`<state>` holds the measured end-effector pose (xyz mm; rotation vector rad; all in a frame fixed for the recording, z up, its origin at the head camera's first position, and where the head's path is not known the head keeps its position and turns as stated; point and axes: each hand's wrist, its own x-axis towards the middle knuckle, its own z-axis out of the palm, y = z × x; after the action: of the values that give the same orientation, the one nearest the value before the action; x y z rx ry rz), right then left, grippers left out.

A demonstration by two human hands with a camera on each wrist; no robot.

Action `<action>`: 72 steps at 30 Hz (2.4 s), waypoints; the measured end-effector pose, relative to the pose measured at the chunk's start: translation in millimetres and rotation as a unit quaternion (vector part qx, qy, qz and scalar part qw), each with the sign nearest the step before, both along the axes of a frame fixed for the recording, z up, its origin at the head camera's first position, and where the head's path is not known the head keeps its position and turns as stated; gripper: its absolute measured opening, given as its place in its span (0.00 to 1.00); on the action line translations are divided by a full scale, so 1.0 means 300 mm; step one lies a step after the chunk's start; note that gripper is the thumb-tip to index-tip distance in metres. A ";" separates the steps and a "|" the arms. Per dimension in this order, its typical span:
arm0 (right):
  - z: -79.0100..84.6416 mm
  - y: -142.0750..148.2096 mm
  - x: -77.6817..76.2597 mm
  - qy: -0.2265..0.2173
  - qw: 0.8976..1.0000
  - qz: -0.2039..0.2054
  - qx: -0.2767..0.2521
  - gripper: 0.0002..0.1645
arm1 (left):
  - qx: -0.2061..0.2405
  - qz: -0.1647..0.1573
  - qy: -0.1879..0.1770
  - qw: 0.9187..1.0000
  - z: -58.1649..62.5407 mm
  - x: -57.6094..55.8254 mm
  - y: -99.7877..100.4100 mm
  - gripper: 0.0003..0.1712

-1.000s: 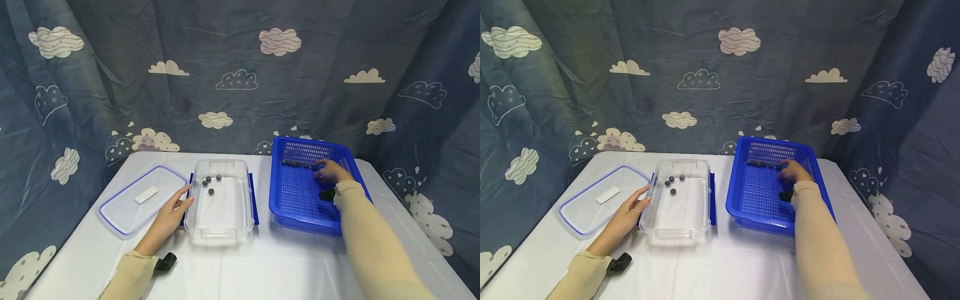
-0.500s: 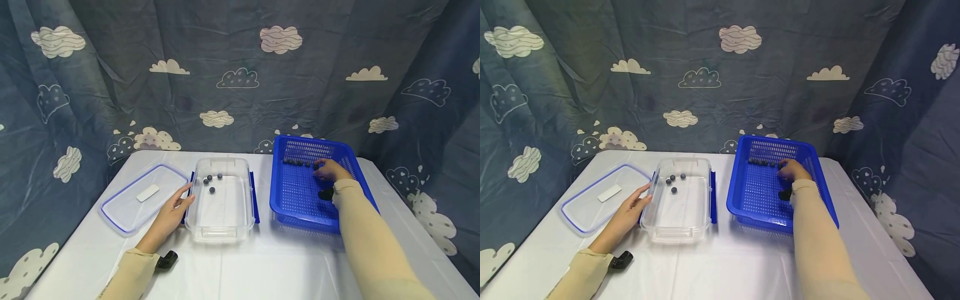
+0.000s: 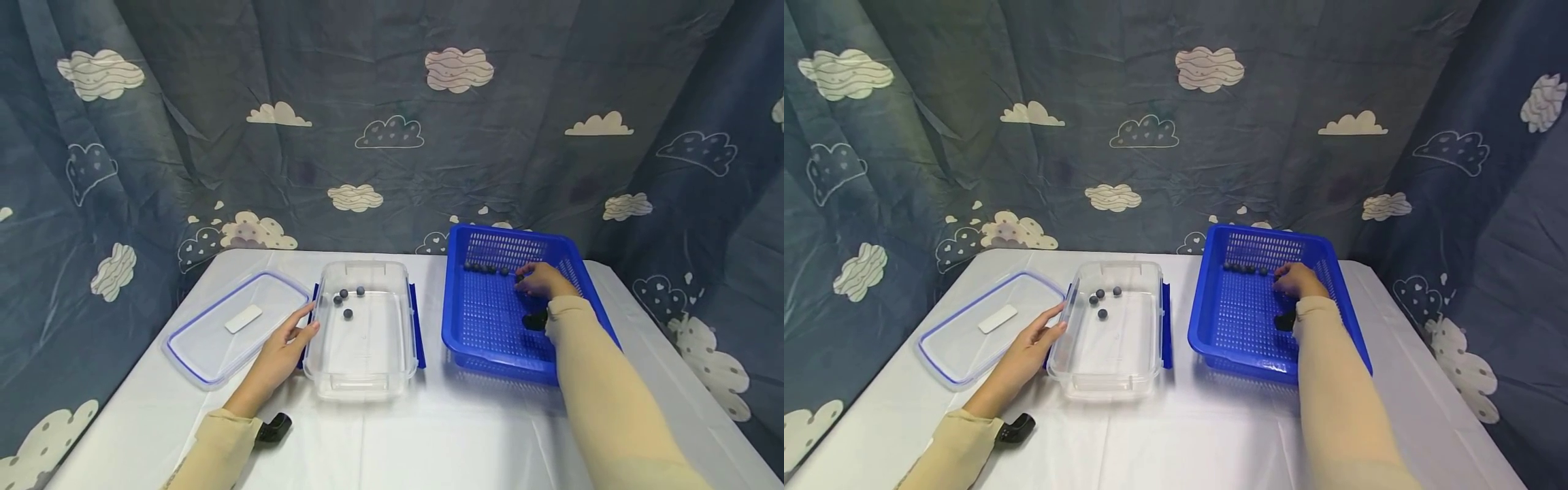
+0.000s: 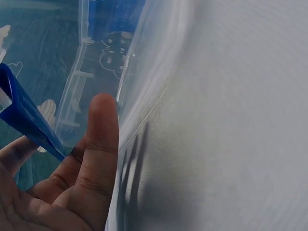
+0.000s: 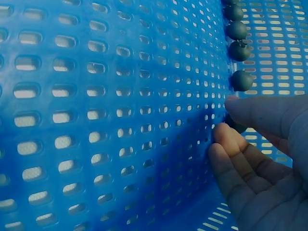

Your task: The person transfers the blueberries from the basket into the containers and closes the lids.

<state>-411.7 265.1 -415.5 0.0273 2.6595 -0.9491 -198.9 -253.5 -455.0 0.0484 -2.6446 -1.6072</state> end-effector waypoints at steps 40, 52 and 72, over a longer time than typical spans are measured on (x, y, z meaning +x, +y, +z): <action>0.056 -0.033 0.005 0.043 0.997 0.055 -0.014 0.21 | -0.005 0.004 0.008 1.000 -0.005 0.001 0.009 0.34; 0.097 -0.065 0.036 0.045 0.995 0.043 -0.083 0.21 | 0.002 0.007 0.010 1.000 -0.012 0.003 0.016 0.33; 0.170 -0.138 0.075 0.072 0.991 0.058 -0.100 0.21 | -0.005 0.000 0.017 1.000 -0.010 0.000 0.006 0.33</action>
<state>-389.3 223.8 -364.4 -0.2491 2.6449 -1.2152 -198.9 -251.5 -458.2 0.0219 -2.6273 -1.5793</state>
